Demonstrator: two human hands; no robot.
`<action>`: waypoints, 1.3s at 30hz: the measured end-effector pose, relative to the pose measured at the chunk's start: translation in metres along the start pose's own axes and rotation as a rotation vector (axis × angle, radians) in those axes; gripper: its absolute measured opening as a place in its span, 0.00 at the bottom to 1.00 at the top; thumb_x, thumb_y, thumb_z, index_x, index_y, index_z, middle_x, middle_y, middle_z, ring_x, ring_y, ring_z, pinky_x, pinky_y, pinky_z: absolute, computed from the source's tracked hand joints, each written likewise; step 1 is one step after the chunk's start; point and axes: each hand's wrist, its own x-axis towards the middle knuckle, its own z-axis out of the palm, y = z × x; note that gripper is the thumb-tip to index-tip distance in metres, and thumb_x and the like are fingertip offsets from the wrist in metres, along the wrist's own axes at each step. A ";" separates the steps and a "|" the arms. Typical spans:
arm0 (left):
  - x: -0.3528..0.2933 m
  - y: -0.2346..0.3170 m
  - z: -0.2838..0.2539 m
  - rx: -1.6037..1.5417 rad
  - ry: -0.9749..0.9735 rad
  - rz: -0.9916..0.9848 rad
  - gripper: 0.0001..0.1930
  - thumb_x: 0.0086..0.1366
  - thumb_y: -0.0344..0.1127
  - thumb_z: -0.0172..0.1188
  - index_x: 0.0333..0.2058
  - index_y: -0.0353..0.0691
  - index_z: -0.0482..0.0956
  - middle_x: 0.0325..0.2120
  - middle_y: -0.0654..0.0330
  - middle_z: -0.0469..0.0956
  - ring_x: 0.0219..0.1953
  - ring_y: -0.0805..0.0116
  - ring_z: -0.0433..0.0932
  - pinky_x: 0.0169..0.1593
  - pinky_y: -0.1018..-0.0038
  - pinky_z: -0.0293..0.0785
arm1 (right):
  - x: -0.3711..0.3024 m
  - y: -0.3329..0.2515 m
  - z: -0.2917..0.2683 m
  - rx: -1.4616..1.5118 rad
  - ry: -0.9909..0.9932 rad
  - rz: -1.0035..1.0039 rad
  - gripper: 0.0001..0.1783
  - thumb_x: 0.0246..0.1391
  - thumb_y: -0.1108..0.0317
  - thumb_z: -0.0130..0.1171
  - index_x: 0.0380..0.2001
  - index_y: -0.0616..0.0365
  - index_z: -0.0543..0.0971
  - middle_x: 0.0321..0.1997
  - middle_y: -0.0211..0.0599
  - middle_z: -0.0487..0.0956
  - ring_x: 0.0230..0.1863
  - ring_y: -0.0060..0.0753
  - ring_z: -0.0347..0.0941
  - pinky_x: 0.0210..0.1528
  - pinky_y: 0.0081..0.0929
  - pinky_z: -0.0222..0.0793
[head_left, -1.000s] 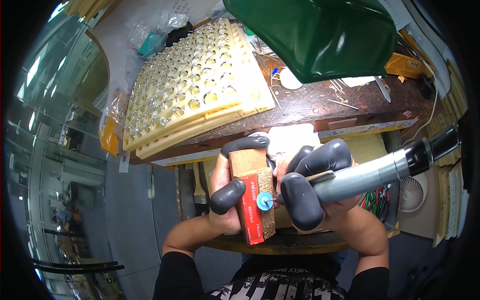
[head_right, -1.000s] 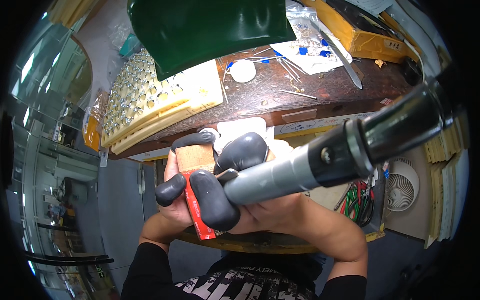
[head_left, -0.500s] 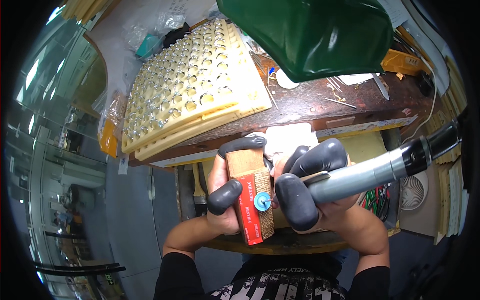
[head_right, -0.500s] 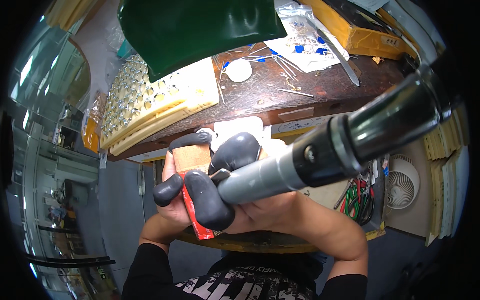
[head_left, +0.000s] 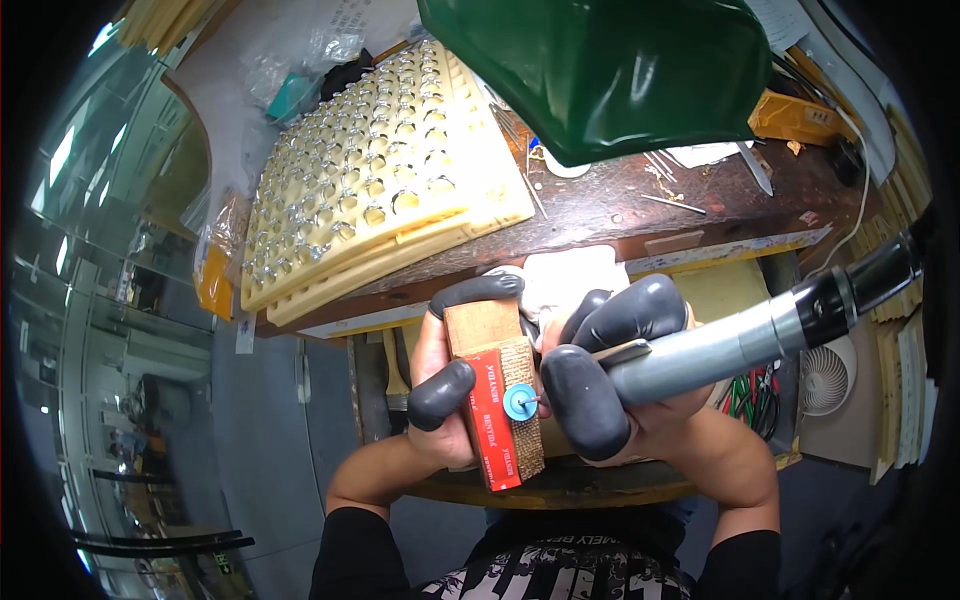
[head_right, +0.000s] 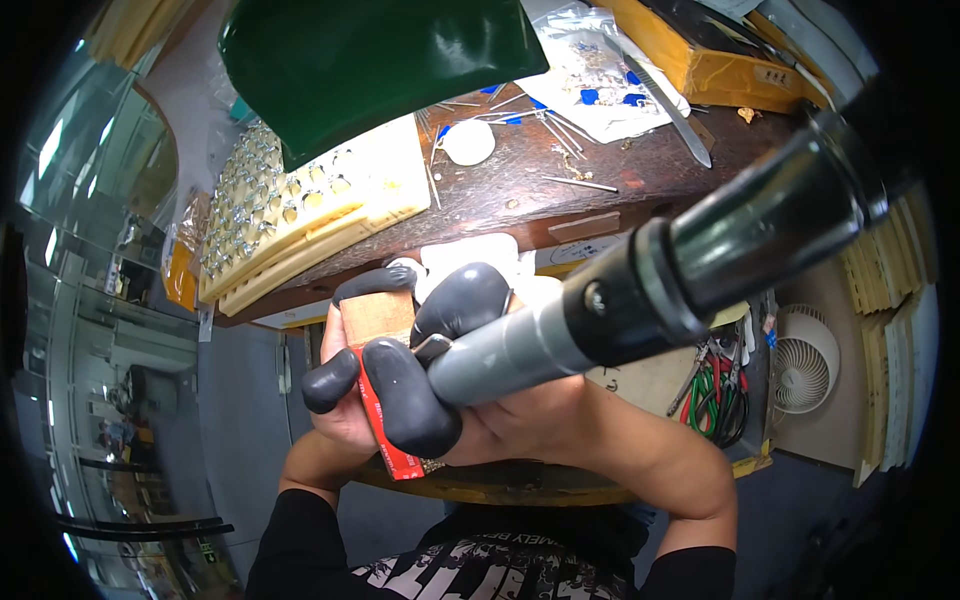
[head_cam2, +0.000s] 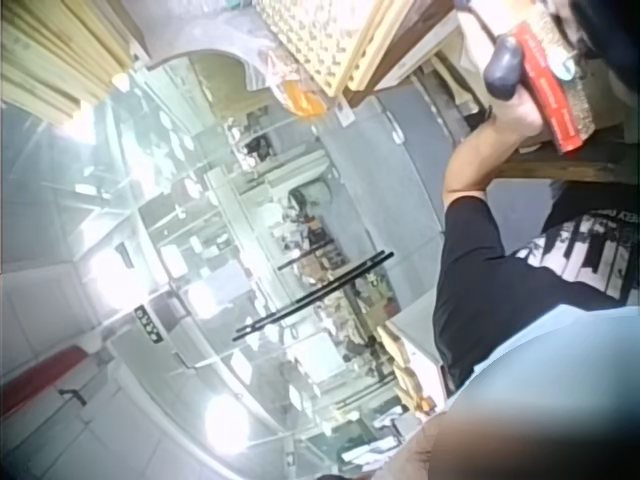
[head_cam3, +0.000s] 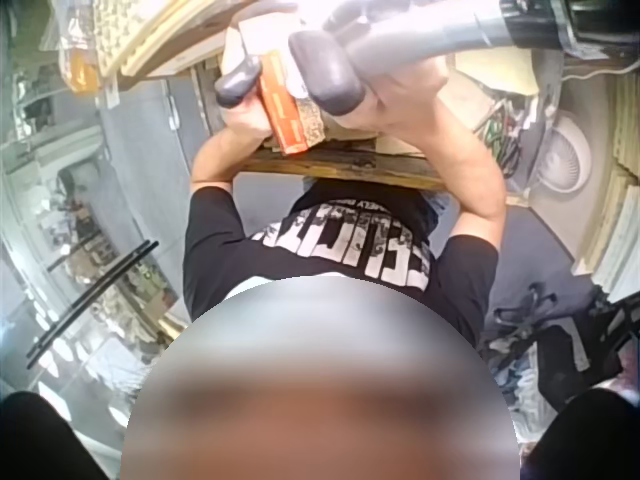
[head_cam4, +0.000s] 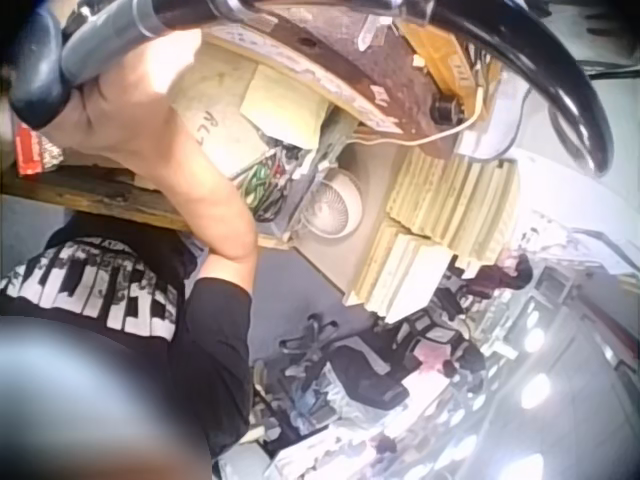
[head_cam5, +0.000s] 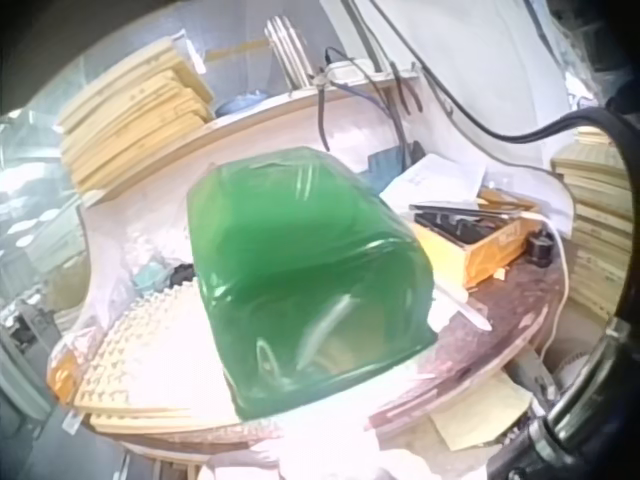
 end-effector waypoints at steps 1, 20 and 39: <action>0.000 0.000 0.000 0.003 0.021 -0.004 0.37 0.61 0.48 0.61 0.63 0.43 0.55 0.45 0.49 0.72 0.39 0.60 0.81 0.40 0.61 0.85 | -0.002 0.000 -0.001 -0.002 0.001 -0.005 0.16 0.54 0.75 0.64 0.43 0.69 0.70 0.35 0.47 0.76 0.33 0.36 0.76 0.35 0.33 0.76; 0.007 -0.021 -0.012 -0.373 -0.225 0.147 0.35 0.59 0.46 0.60 0.62 0.39 0.60 0.57 0.48 0.66 0.58 0.56 0.71 0.61 0.56 0.72 | 0.011 -0.002 -0.001 -0.085 0.003 -0.212 0.24 0.49 0.79 0.68 0.47 0.65 0.69 0.37 0.44 0.75 0.33 0.38 0.75 0.36 0.39 0.77; 0.002 -0.008 -0.001 -0.066 -0.034 0.057 0.34 0.61 0.47 0.61 0.61 0.40 0.60 0.58 0.51 0.65 0.60 0.57 0.70 0.64 0.53 0.69 | 0.017 -0.005 0.000 -0.128 0.017 -0.217 0.23 0.48 0.80 0.68 0.45 0.66 0.69 0.34 0.45 0.76 0.31 0.39 0.76 0.34 0.36 0.78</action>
